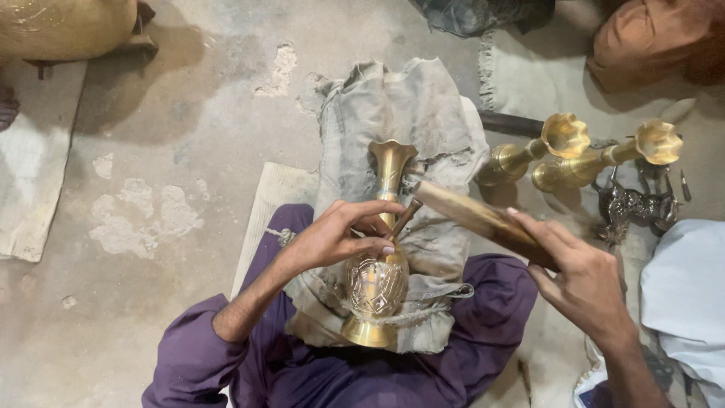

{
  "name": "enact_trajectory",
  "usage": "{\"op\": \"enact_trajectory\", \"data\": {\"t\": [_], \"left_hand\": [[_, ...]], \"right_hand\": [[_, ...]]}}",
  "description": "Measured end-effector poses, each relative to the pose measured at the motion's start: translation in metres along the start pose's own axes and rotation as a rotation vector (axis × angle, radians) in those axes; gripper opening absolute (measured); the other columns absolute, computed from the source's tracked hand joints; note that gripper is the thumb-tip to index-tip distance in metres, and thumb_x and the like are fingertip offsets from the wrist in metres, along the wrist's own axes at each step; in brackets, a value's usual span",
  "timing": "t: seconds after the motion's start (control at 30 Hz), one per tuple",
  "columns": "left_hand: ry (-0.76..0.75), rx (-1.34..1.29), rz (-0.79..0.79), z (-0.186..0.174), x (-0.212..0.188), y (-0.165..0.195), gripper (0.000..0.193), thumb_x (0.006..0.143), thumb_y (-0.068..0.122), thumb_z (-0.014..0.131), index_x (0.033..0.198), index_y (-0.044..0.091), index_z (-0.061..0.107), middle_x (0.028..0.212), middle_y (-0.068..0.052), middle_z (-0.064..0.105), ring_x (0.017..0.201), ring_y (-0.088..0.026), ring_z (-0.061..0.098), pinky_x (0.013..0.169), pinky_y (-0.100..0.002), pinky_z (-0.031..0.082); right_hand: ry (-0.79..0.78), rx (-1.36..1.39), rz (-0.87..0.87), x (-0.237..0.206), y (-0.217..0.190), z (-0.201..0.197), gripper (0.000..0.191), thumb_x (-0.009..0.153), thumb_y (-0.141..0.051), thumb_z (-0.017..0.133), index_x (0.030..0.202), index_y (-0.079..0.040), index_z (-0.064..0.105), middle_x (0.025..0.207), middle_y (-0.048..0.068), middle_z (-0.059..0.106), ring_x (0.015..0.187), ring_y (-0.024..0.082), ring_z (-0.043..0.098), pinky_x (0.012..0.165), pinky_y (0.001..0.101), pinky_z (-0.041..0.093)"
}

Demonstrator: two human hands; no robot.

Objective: The person sits on the floor holding a chisel against a brass vase resting on a cloth cushion, striking the chisel with a wooden mallet to carve a decorative pattern into the vase body. They reposition the chisel repeatedly around the pattern while hammering.

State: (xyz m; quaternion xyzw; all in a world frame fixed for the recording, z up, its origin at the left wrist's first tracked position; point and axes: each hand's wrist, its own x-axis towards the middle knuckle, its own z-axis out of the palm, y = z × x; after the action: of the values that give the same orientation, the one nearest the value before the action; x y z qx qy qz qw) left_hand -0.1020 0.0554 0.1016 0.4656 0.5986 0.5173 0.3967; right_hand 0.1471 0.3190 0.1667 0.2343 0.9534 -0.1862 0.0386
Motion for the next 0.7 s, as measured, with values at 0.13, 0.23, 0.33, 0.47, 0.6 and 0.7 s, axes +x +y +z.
{"op": "enact_trajectory", "data": {"t": [0.13,0.23,0.33,0.47,0.6,0.7], "left_hand": [[-0.003,-0.009,-0.024,-0.0004,-0.0005,0.0015,0.059,0.091,0.021,0.077,0.145,0.01,0.056,0.097,-0.009,0.081,0.092,-0.018,0.08,0.083,-0.036,0.065],[-0.002,-0.011,-0.022,-0.0006,-0.0002,0.0017,0.059,0.09,0.02,0.077,0.144,0.01,0.056,0.097,-0.009,0.081,0.091,-0.018,0.08,0.082,-0.036,0.065],[0.009,-0.029,-0.019,0.0011,-0.0013,0.0014,0.058,0.09,0.019,0.078,0.143,0.009,0.057,0.097,-0.009,0.081,0.091,-0.018,0.08,0.084,-0.036,0.065],[0.005,-0.019,-0.035,0.0019,-0.0009,0.0006,0.059,0.09,0.02,0.078,0.144,0.01,0.057,0.096,-0.009,0.081,0.091,-0.018,0.08,0.085,-0.036,0.065],[-0.004,-0.038,-0.058,0.0007,-0.0005,0.0009,0.059,0.091,0.021,0.076,0.145,0.01,0.056,0.095,-0.009,0.081,0.09,-0.018,0.08,0.082,-0.036,0.066],[0.009,-0.024,-0.002,0.0004,-0.0017,0.0014,0.059,0.091,0.02,0.077,0.145,0.009,0.057,0.097,-0.009,0.081,0.094,-0.018,0.079,0.085,-0.037,0.065]], "right_hand": [[0.195,0.246,-0.195,0.0007,0.0054,0.001,0.079,0.078,-0.007,0.075,0.152,-0.018,0.048,0.133,0.016,0.066,0.113,0.03,0.071,0.097,0.0396,0.057],[0.085,0.027,-0.088,0.0008,0.0049,0.0007,0.079,0.078,-0.009,0.08,0.15,-0.027,0.051,0.125,0.009,0.07,0.1,0.028,0.073,0.091,0.0395,0.059],[0.138,0.191,-0.072,0.001,0.0015,0.0018,0.079,0.08,-0.011,0.077,0.152,-0.026,0.048,0.12,0.007,0.072,0.098,0.024,0.074,0.089,0.039,0.06],[-0.001,-0.048,-0.051,-0.0003,0.0001,0.0009,0.083,0.071,-0.013,0.081,0.148,-0.031,0.053,0.12,0.007,0.073,0.092,0.027,0.073,0.084,0.0419,0.061],[0.196,0.174,-0.098,0.0005,0.0014,0.0007,0.078,0.079,-0.008,0.073,0.151,-0.025,0.05,0.124,0.009,0.07,0.102,0.024,0.073,0.089,0.0395,0.06],[0.165,0.152,-0.127,0.0012,0.0017,-0.0002,0.08,0.079,-0.01,0.076,0.152,-0.025,0.047,0.126,0.009,0.069,0.103,0.025,0.072,0.09,0.0405,0.059]]}}
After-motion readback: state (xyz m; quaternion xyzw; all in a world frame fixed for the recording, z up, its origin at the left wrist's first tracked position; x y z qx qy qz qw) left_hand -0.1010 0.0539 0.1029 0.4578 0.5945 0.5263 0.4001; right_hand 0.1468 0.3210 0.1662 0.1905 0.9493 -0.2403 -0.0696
